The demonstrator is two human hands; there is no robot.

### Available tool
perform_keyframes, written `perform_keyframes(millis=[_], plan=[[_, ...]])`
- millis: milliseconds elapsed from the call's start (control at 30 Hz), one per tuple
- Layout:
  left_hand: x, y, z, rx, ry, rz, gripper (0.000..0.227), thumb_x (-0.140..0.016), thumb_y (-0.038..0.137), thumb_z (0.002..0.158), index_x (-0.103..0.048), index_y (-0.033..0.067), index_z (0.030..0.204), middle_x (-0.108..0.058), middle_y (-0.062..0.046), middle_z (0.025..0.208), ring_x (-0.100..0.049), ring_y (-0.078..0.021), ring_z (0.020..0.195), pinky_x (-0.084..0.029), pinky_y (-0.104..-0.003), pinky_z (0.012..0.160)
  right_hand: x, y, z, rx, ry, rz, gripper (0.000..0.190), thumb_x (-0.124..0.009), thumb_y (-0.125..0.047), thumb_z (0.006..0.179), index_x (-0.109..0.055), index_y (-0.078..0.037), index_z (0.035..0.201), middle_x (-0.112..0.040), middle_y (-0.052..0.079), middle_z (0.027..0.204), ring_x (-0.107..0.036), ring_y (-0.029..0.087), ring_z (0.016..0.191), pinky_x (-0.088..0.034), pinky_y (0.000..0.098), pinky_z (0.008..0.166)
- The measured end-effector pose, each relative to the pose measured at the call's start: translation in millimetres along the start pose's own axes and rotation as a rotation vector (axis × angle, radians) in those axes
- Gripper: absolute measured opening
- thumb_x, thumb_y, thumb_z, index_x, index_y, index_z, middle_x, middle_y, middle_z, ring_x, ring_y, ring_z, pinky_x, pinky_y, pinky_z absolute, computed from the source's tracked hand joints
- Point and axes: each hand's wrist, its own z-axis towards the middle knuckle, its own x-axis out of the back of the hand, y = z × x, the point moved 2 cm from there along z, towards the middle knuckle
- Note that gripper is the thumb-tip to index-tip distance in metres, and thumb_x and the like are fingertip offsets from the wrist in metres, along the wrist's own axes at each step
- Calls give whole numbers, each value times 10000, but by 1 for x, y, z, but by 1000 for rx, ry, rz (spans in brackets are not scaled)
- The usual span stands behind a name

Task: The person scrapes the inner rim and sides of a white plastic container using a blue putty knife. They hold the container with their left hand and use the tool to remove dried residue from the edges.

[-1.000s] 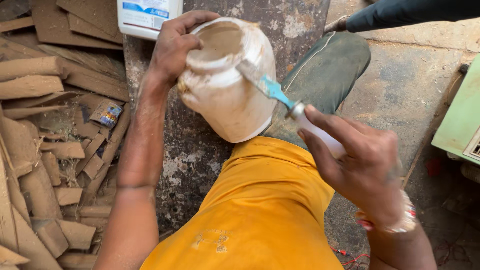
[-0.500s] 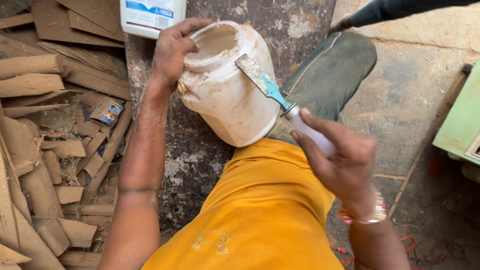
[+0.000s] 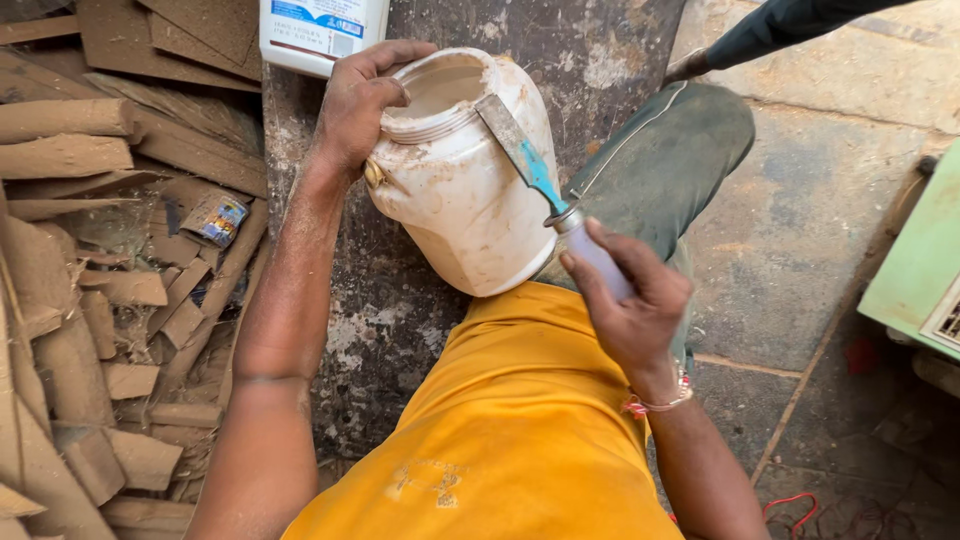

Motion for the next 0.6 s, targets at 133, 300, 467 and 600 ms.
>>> perform_keyframes(millis=[133,300,467,600], plan=[[-4,19,-3,15,-15,3,530,-503,18,837,-643,1,1348,-704,-147,1300,-715,-221,1171,-593,-361,1005,11,13,-10,-87,97,47,405,-852,-133,942,-673,-19,1287,-768,107,998,-712,123,771,-558,243,649],[-7,47,4,-217,-251,-44,546,-536,33,864,-645,21,1399,-690,-155,1380,-691,-228,1267,-578,-368,1171,4,22,10,-357,-12,349,387,-785,-190,945,-661,-10,1264,-741,84,959,-673,89,667,-546,229,530],[-8,45,19,-331,-364,-7,490,-623,85,944,-644,32,1430,-684,-134,1423,-680,-214,1305,-567,-367,1197,-18,13,61,52,-11,363,239,-642,-204,1137,-567,-31,1285,-675,84,1204,-662,124,968,-578,275,837],[-9,39,25,-305,-329,-21,408,-676,158,1022,-647,26,1407,-689,-123,1394,-673,-215,1301,-561,-362,1194,-48,11,104,218,-98,385,218,-525,-170,1151,-499,-34,1321,-668,109,1310,-626,185,1141,-525,339,1027]])
